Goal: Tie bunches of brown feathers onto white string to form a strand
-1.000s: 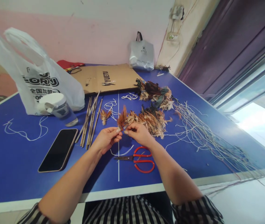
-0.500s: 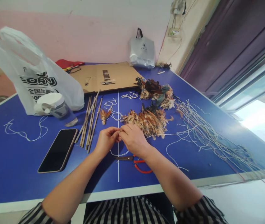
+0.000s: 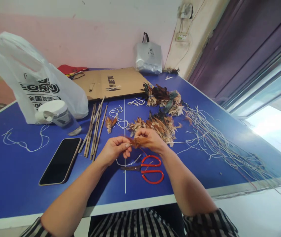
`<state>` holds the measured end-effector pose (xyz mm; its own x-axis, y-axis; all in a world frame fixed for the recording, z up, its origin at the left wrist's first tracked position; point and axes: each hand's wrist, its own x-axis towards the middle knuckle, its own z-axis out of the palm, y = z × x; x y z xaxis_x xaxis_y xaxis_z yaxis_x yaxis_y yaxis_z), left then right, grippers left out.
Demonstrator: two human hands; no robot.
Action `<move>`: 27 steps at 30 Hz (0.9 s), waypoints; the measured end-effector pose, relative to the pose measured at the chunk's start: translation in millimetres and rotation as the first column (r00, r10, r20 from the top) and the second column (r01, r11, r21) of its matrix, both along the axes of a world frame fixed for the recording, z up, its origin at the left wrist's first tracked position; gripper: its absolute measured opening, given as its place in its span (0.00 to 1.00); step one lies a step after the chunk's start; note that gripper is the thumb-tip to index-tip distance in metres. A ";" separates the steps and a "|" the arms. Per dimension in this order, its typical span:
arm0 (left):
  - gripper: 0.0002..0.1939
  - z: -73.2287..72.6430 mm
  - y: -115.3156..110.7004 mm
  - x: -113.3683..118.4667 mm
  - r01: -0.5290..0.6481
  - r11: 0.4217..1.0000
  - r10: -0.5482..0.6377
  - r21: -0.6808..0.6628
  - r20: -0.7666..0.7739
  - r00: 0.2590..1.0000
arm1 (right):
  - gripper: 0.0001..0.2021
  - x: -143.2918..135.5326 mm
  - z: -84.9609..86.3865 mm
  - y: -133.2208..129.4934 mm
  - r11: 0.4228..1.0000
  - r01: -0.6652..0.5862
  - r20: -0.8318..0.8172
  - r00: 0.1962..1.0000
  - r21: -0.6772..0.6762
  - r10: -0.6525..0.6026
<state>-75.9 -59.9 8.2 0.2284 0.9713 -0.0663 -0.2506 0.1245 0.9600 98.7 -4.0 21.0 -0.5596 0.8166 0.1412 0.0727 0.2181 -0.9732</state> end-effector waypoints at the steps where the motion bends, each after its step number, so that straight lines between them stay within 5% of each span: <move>1: 0.07 0.1 0.5 0.7 -0.029 0.999 0.032 -0.033 0.081 0.996 | 0.09 -2.4 -2.2 -0.3 0.999 -0.007 -0.043 0.999 -0.032 0.006; 7: 0.07 -6.9 9.3 4.0 -0.240 0.927 0.322 -0.290 0.283 0.904 | 0.05 -20.6 -14.4 -8.8 0.930 0.220 0.019 0.972 0.293 -0.236; 14: 0.13 -17.2 8.2 12.1 -0.382 0.911 0.400 -0.152 0.109 0.910 | 0.04 -32.5 -20.3 -20.2 0.839 0.273 0.030 0.945 0.470 -0.325; 21: 0.14 -13.8 8.2 4.5 -0.363 0.923 0.352 -0.126 -0.103 0.930 | 0.05 -24.8 -21.7 -11.1 0.933 0.261 0.037 0.960 0.248 -0.278; 24: 0.13 -14.0 10.3 -1.5 -0.329 0.925 0.319 -0.189 -0.078 0.944 | 0.07 -22.6 -20.3 -8.4 0.977 0.210 0.009 0.978 0.036 -0.211; 27: 0.10 -15.2 11.8 -5.7 -0.208 0.933 0.233 -0.295 0.052 0.971 | 0.06 -22.3 -17.3 -9.3 0.984 0.175 -0.037 0.984 -0.032 -0.176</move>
